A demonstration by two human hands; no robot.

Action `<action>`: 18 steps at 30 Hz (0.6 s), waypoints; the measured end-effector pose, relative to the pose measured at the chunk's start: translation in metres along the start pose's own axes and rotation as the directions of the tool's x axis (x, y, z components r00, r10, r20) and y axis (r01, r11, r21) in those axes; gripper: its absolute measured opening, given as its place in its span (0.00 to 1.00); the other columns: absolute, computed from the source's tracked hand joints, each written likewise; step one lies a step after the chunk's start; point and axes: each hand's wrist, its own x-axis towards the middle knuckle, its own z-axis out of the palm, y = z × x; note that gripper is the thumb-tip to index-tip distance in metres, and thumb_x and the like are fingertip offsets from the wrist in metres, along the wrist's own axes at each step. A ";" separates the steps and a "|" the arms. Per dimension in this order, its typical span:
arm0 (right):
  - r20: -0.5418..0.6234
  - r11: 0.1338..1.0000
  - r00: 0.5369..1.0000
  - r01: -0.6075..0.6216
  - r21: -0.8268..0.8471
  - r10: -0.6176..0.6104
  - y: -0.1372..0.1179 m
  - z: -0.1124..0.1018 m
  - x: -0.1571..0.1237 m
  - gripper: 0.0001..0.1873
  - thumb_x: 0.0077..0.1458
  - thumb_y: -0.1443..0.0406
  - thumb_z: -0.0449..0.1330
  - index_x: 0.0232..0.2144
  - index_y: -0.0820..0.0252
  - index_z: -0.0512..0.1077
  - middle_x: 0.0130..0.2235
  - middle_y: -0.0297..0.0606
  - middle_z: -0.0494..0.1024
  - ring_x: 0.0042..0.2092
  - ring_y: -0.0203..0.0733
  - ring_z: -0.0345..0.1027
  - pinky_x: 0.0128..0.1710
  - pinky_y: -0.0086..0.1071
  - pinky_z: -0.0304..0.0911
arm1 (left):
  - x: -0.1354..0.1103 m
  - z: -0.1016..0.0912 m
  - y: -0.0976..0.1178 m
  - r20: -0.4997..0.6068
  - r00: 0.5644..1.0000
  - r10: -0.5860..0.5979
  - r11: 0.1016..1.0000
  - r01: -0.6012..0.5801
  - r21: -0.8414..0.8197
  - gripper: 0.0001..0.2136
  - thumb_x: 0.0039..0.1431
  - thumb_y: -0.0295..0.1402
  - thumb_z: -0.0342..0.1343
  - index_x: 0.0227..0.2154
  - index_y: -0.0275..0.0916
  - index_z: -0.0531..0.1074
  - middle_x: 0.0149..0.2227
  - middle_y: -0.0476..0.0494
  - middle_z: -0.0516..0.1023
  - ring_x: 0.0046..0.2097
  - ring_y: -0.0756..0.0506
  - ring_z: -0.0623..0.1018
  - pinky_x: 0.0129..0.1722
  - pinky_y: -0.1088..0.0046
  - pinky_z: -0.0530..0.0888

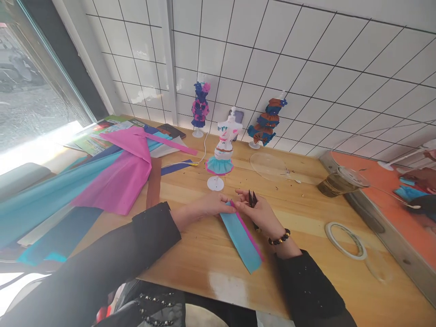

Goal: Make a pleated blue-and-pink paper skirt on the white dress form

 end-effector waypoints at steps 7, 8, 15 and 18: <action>0.013 0.997 0.997 0.073 0.029 -0.073 0.002 0.002 0.002 0.29 0.45 0.53 0.62 0.47 0.62 0.66 0.30 0.34 0.73 0.31 0.37 0.67 0.34 0.34 0.63 | -0.001 0.000 0.002 -0.002 1.000 -0.010 1.000 0.010 0.004 0.13 0.44 0.42 0.60 0.25 0.35 0.74 0.22 0.51 0.69 0.27 0.52 0.68 0.28 0.76 0.63; -0.002 0.997 0.998 0.065 0.030 -0.065 0.003 0.000 0.002 0.30 0.44 0.53 0.62 0.47 0.63 0.66 0.30 0.35 0.73 0.31 0.37 0.67 0.35 0.34 0.63 | -0.001 -0.001 0.001 -0.006 1.000 -0.020 1.000 0.020 -0.001 0.14 0.43 0.43 0.60 0.25 0.35 0.74 0.22 0.51 0.69 0.26 0.52 0.68 0.28 0.76 0.63; -0.123 1.000 0.992 0.011 -0.027 -0.014 0.005 -0.009 0.005 0.28 0.44 0.51 0.62 0.43 0.63 0.70 0.31 0.41 0.78 0.37 0.44 0.71 0.41 0.38 0.63 | 0.002 -0.005 -0.002 0.025 0.997 -0.073 0.993 0.075 -0.091 0.14 0.41 0.42 0.63 0.24 0.35 0.74 0.23 0.50 0.71 0.26 0.52 0.69 0.26 0.76 0.64; -0.065 0.999 0.997 0.038 -0.005 -0.038 0.004 -0.005 0.003 0.28 0.46 0.52 0.61 0.45 0.63 0.69 0.32 0.40 0.78 0.36 0.42 0.71 0.40 0.37 0.64 | 0.004 -0.006 -0.005 0.032 0.997 -0.067 0.989 0.071 -0.133 0.13 0.41 0.41 0.64 0.25 0.34 0.74 0.24 0.48 0.73 0.26 0.52 0.70 0.27 0.76 0.65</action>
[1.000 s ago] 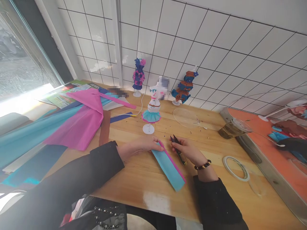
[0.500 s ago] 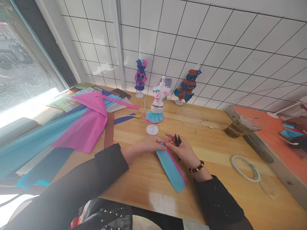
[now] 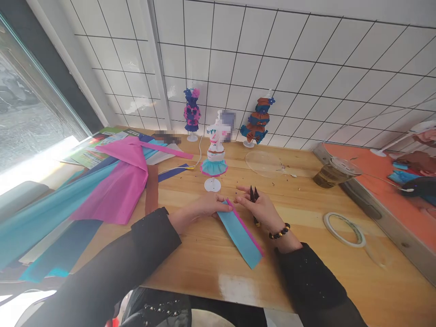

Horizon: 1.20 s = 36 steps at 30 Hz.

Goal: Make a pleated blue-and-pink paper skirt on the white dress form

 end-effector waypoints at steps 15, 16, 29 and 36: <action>0.013 0.999 0.999 0.037 -0.035 -0.037 0.001 -0.007 0.000 0.28 0.49 0.55 0.59 0.49 0.65 0.66 0.30 0.35 0.74 0.31 0.36 0.67 0.35 0.33 0.62 | 0.004 -0.007 -0.007 0.025 1.000 0.000 0.998 0.002 -0.066 0.16 0.40 0.42 0.65 0.27 0.34 0.75 0.26 0.46 0.74 0.27 0.52 0.72 0.30 0.74 0.68; -0.023 0.996 0.999 0.037 -0.084 -0.039 0.003 -0.009 0.002 0.28 0.51 0.54 0.57 0.50 0.65 0.66 0.28 0.35 0.74 0.29 0.36 0.66 0.33 0.32 0.62 | 0.005 -0.007 -0.007 0.026 1.000 0.002 0.998 0.000 -0.067 0.16 0.40 0.41 0.65 0.27 0.33 0.75 0.26 0.46 0.74 0.28 0.51 0.72 0.30 0.74 0.68; -0.217 0.869 0.957 0.064 -0.492 -0.193 0.043 -0.014 0.016 0.25 0.50 0.61 0.56 0.51 0.65 0.65 0.49 0.52 0.71 0.50 0.53 0.63 0.50 0.47 0.57 | 0.004 -0.008 -0.006 0.028 0.999 0.019 0.998 -0.018 -0.064 0.16 0.41 0.40 0.66 0.30 0.33 0.75 0.28 0.45 0.74 0.29 0.52 0.72 0.27 0.77 0.65; -0.196 0.849 0.937 0.156 -0.504 -0.288 0.023 -0.012 0.008 0.21 0.53 0.61 0.55 0.47 0.65 0.69 0.48 0.51 0.71 0.51 0.51 0.62 0.53 0.45 0.56 | 0.000 -0.002 0.000 0.003 0.999 0.045 0.991 -0.044 -0.124 0.15 0.45 0.42 0.63 0.25 0.32 0.72 0.25 0.47 0.70 0.26 0.54 0.69 0.26 0.78 0.65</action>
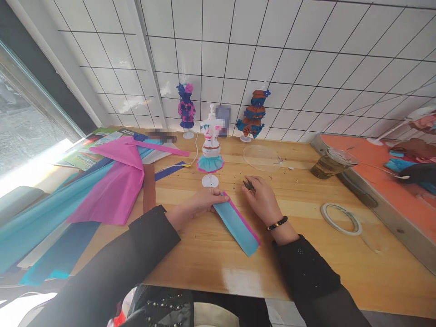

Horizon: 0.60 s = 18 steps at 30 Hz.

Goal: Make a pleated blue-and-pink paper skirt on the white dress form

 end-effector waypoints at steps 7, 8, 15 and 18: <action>0.495 0.832 0.868 -0.300 0.466 0.036 -0.026 -0.005 -0.007 0.27 0.51 0.51 0.57 0.49 0.59 0.68 0.35 0.39 0.77 0.36 0.40 0.70 0.36 0.35 0.65 | -0.001 0.005 0.002 -0.078 0.997 -0.009 0.997 0.003 -0.076 0.18 0.46 0.46 0.61 0.26 0.32 0.73 0.24 0.45 0.74 0.26 0.51 0.72 0.28 0.75 0.67; 0.548 0.825 0.836 -0.328 0.460 0.028 -0.026 -0.005 -0.007 0.27 0.50 0.51 0.58 0.50 0.58 0.68 0.34 0.37 0.77 0.34 0.39 0.69 0.34 0.34 0.64 | -0.001 0.005 0.002 -0.095 0.995 -0.013 0.997 0.005 -0.083 0.19 0.45 0.47 0.61 0.26 0.32 0.73 0.24 0.45 0.74 0.25 0.51 0.72 0.28 0.74 0.68; 0.608 0.842 0.793 -0.344 0.415 0.025 -0.024 -0.008 -0.006 0.31 0.48 0.57 0.61 0.53 0.62 0.64 0.26 0.30 0.73 0.27 0.33 0.63 0.29 0.28 0.59 | -0.001 0.008 -0.001 -0.118 0.993 0.023 0.995 -0.034 -0.090 0.21 0.46 0.50 0.58 0.26 0.33 0.72 0.25 0.45 0.74 0.26 0.49 0.73 0.28 0.69 0.72; 0.589 0.842 0.808 -0.334 0.422 0.025 -0.024 -0.008 -0.006 0.32 0.47 0.57 0.60 0.54 0.62 0.63 0.26 0.29 0.73 0.26 0.33 0.62 0.27 0.28 0.57 | -0.002 0.009 -0.002 -0.115 0.993 0.034 0.998 -0.039 -0.043 0.20 0.44 0.49 0.60 0.29 0.33 0.72 0.26 0.45 0.74 0.27 0.50 0.73 0.27 0.72 0.71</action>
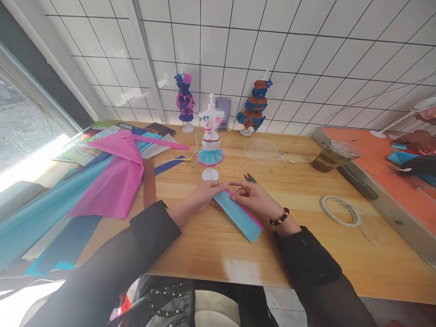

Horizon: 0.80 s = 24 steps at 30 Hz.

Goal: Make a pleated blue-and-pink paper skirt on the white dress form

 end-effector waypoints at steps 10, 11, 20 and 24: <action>0.051 0.999 0.998 -0.047 -0.012 0.048 0.002 -0.007 -0.001 0.31 0.47 0.55 0.62 0.51 0.65 0.67 0.23 0.29 0.71 0.25 0.31 0.60 0.26 0.27 0.56 | 0.004 -0.005 -0.011 -0.083 0.989 0.121 0.986 -0.110 0.125 0.17 0.46 0.47 0.59 0.30 0.36 0.71 0.26 0.50 0.72 0.28 0.51 0.72 0.30 0.74 0.68; 0.049 0.999 0.998 -0.046 -0.015 0.046 0.001 -0.007 -0.001 0.30 0.47 0.55 0.61 0.51 0.64 0.67 0.23 0.28 0.70 0.24 0.31 0.59 0.25 0.26 0.55 | 0.003 -0.005 -0.010 -0.086 0.987 0.138 0.981 -0.124 0.152 0.17 0.46 0.47 0.59 0.31 0.36 0.71 0.26 0.50 0.72 0.28 0.51 0.71 0.30 0.74 0.67; 0.063 1.000 0.998 -0.017 -0.020 0.018 -0.001 -0.001 0.000 0.29 0.47 0.54 0.62 0.49 0.62 0.69 0.19 0.25 0.64 0.22 0.28 0.51 0.21 0.24 0.49 | 0.005 -0.006 -0.012 -0.126 0.971 0.202 0.954 -0.166 0.250 0.17 0.44 0.45 0.61 0.29 0.34 0.71 0.27 0.48 0.73 0.29 0.51 0.70 0.30 0.75 0.64; 0.074 0.997 0.995 -0.074 0.014 0.073 0.001 -0.004 0.000 0.27 0.45 0.53 0.63 0.45 0.63 0.71 0.21 0.28 0.69 0.22 0.29 0.57 0.21 0.25 0.52 | 0.002 -0.003 -0.009 -0.193 0.957 0.215 0.959 -0.170 0.228 0.21 0.43 0.43 0.62 0.39 0.35 0.71 0.25 0.50 0.71 0.26 0.53 0.67 0.27 0.77 0.62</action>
